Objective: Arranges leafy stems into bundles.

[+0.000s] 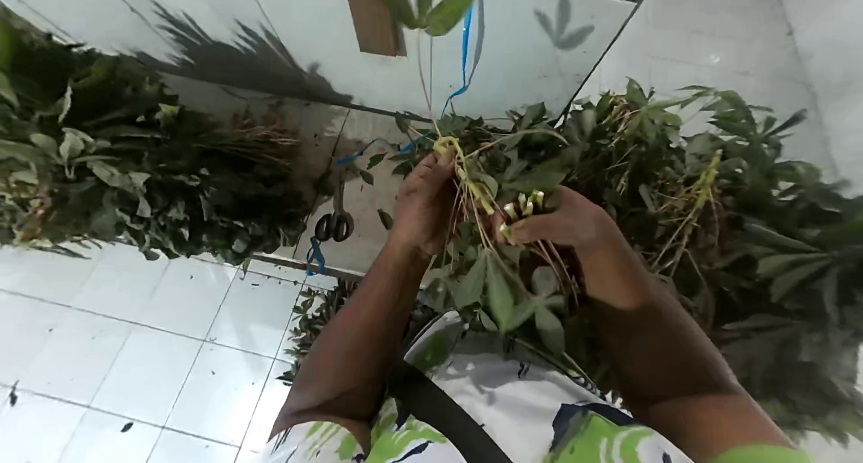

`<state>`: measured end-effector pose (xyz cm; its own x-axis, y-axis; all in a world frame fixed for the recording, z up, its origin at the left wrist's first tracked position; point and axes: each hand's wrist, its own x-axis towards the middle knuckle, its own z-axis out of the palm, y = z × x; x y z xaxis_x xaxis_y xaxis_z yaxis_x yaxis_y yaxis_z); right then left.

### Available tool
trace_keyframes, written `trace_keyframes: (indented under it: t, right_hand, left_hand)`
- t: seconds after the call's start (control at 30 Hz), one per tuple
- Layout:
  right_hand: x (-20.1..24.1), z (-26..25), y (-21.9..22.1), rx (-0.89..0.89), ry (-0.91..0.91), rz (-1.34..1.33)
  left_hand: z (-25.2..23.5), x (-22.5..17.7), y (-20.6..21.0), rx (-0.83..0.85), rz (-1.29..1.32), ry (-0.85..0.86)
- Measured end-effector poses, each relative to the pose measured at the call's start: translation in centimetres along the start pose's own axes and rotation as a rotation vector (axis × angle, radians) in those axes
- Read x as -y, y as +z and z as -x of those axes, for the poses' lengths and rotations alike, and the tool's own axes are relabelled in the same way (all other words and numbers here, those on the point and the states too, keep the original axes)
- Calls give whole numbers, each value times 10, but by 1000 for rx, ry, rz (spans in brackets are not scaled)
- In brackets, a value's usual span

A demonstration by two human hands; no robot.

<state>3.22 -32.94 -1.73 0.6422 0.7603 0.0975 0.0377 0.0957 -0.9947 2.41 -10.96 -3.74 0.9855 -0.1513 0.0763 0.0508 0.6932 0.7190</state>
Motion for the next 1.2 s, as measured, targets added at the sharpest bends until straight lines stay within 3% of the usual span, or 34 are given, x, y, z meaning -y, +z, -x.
trace_keyframes:
  t: [0.13, 0.23, 0.37, 0.43, 0.53, 0.6, 0.7, 0.8, 0.87, 0.93, 0.97, 1.1, 1.2]
  right_hand:
    - [0, -6, 3, -212, 248, 467]
    - [-5, -5, 5, -383, 227, 581]
    - [-9, -2, 9, -342, 116, 436]
    - [-13, -2, 11, -295, 146, 464]
    - [-15, 4, 11, -295, 205, 507]
    - [-18, 18, 3, -341, 181, 473]
    - [-30, 39, -20, -385, 44, 293]
    - [-33, 52, -33, -475, -77, 139]
    - [-28, 56, -35, -517, -116, 74]
    - [-20, 58, -31, -585, -125, 170]
    - [-14, 59, -27, -627, -112, 232]
    - [7, 77, -24, -575, -223, 278]
    - [27, 101, -24, -524, -317, 298]
  left_hand:
    - [10, -32, -10, -83, -493, 415]
    - [24, -53, -22, -197, -660, 649]
    - [42, -64, -28, -312, -531, 657]
    - [46, -74, -33, -398, -444, 671]
    - [70, -116, -60, -592, -557, 754]
    - [106, -150, -82, -668, -829, 702]
    - [164, -171, -111, -691, -1227, 386]
    - [197, -143, -125, -731, -1549, -87]
    - [209, -118, -147, -606, -1711, -501]
    - [196, -94, -170, -436, -1832, -725]
    - [183, -83, -176, -369, -1858, -704]
    - [91, -43, -160, -203, -1747, -283]
    - [5, -3, -137, -169, -1682, -151]
